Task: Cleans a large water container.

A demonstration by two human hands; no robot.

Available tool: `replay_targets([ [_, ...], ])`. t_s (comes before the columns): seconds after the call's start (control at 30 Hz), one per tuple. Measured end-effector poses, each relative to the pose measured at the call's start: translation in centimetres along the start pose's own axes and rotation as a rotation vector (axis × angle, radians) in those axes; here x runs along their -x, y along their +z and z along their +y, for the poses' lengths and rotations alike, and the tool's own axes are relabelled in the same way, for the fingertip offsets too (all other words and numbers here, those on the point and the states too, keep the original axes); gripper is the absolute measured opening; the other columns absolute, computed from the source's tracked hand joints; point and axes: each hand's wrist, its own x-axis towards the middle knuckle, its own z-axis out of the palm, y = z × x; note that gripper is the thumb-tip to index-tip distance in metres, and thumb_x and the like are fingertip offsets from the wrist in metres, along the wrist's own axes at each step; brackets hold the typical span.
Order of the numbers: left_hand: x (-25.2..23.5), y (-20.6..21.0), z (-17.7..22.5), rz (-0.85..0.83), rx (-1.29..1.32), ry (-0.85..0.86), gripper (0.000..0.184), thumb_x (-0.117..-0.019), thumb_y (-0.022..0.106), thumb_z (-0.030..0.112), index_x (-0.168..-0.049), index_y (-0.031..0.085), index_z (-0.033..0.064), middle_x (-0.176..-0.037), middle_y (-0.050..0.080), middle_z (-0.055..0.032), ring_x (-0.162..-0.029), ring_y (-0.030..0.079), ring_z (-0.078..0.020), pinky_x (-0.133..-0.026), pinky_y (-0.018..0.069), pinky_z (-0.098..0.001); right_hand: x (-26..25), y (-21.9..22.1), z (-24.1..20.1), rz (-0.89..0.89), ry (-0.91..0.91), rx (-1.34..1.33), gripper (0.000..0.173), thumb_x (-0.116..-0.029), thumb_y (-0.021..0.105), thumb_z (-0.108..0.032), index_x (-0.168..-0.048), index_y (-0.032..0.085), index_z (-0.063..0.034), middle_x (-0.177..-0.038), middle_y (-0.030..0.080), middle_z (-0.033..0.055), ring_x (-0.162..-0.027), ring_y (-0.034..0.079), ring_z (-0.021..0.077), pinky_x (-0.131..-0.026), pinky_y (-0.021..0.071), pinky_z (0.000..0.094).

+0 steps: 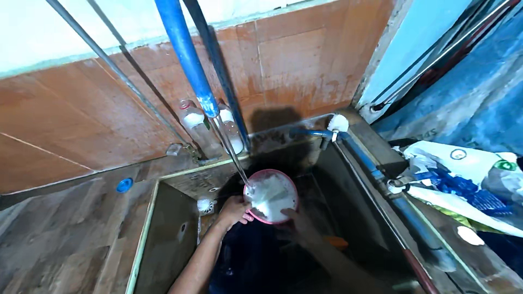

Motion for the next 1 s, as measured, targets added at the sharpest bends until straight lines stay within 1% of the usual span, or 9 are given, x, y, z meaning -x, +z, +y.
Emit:
replay_targets([
  [0.17,-4.1,-0.3,4.1,0.029,0.086,0.149,0.026,-0.1056,0.053,0.008,-0.127,0.055,-0.0062,-0.088,0.065,-0.0097,-0.066,0.064,-0.0119,-0.065,0.0563,-0.0272,-4.5,-0.5,-4.7,-0.03,-0.163,0.177,0.071,-0.1058,0.055,-0.011,-0.162,0.013,-0.0087,-0.134,0.057,0.0234,-0.103,0.07,0.0258,-0.083,0.0609,0.0384],
  [0.23,-6.8,-0.3,5.4,0.05,0.177,0.222,0.021,-0.105,0.053,0.007,-0.12,0.058,-0.0069,-0.078,0.066,-0.0074,-0.059,0.064,-0.0109,-0.058,0.0552,-0.0254,-6.7,-0.8,-7.3,-0.042,-0.204,0.282,0.071,-0.106,0.057,-0.017,-0.163,0.015,-0.0092,-0.137,0.057,0.0228,-0.107,0.069,0.0255,-0.086,0.0602,0.0389],
  [0.47,-14.0,0.4,10.0,0.136,0.267,0.248,0.023,-0.1062,0.048,0.01,-0.117,0.057,-0.0092,-0.081,0.068,-0.0091,-0.064,0.066,-0.011,-0.061,0.0563,-0.026,-15.5,-1.3,-13.9,-0.043,-0.243,0.587,0.061,-0.1046,0.061,-0.027,-0.153,0.034,0.0003,-0.129,0.062,0.0236,-0.105,0.069,0.0252,-0.088,0.0591,0.0384],
  [0.53,-15.2,0.6,10.7,0.182,0.268,0.267,0.027,-0.1073,0.049,0.012,-0.119,0.058,-0.0106,-0.088,0.068,-0.0132,-0.069,0.065,-0.0127,-0.065,0.0566,-0.0281,-17.2,-1.2,-15.0,0.019,-0.346,0.775,0.067,-0.1014,0.067,-0.029,-0.153,0.035,0.0018,-0.132,0.061,0.0256,-0.115,0.066,0.0305,-0.098,0.0544,0.0449],
  [0.63,-17.6,0.4,11.3,0.294,0.163,0.3,0.033,-0.1081,0.051,0.019,-0.119,0.061,-0.0103,-0.102,0.066,-0.0221,-0.084,0.064,-0.025,-0.079,0.0554,-0.041,-18.5,-0.3,-16.6,0.125,-0.662,1.143,0.087,-0.0952,0.074,-0.031,-0.159,0.024,0.0022,-0.152,0.042,0.0341,-0.139,0.045,0.049,-0.113,0.0386,0.0619],
  [0.7,-18.4,0.2,11.4,0.324,0.133,0.327,0.039,-0.1103,0.047,0.023,-0.123,0.062,-0.0105,-0.113,0.066,-0.0292,-0.1,0.066,-0.0361,-0.091,0.0528,-0.052,-19.6,0.9,-17.8,0.044,-0.874,1.36,0.08,-0.0931,0.075,-0.029,-0.157,0.037,-0.0006,-0.151,0.042,0.0349,-0.142,0.039,0.0529,-0.115,0.0345,0.0639],
  [0.77,-18.2,0.2,10.7,0.283,0.242,0.341,0.042,-0.1113,0.044,0.03,-0.13,0.059,-0.0046,-0.112,0.066,-0.0248,-0.093,0.067,-0.0306,-0.085,0.0564,-0.0479,-21.5,2.4,-18.8,-0.15,-0.837,1.511,0.069,-0.0925,0.076,-0.033,-0.153,0.049,-0.0105,-0.152,0.044,0.0303,-0.141,0.039,0.0528,-0.111,0.033,0.0699],
  [0.87,-16.0,-0.5,9.2,0.122,0.4,0.323,0.04,-0.1095,0.044,0.035,-0.132,0.056,0.0044,-0.098,0.065,-0.0104,-0.076,0.062,-0.0154,-0.068,0.0542,-0.0322,-24.0,4.3,-18.9,-0.293,-0.646,1.614,0.069,-0.091,0.078,-0.035,-0.152,0.051,-0.0152,-0.156,0.04,0.0299,-0.143,0.035,0.0555,-0.109,0.0264,0.0802],
  [1.0,-13.1,-2.7,7.3,-0.05,0.386,0.196,0.036,-0.1127,0.036,0.025,-0.133,0.053,0.0006,-0.107,0.067,-0.0121,-0.086,0.069,-0.0194,-0.074,0.0573,-0.0335,-24.7,6.0,-18.7,-0.211,-0.419,1.697,0.071,-0.096,0.072,-0.029,-0.157,0.04,-0.0104,-0.159,0.026,0.0379,-0.137,0.041,0.059,-0.105,0.0387,0.073],
])
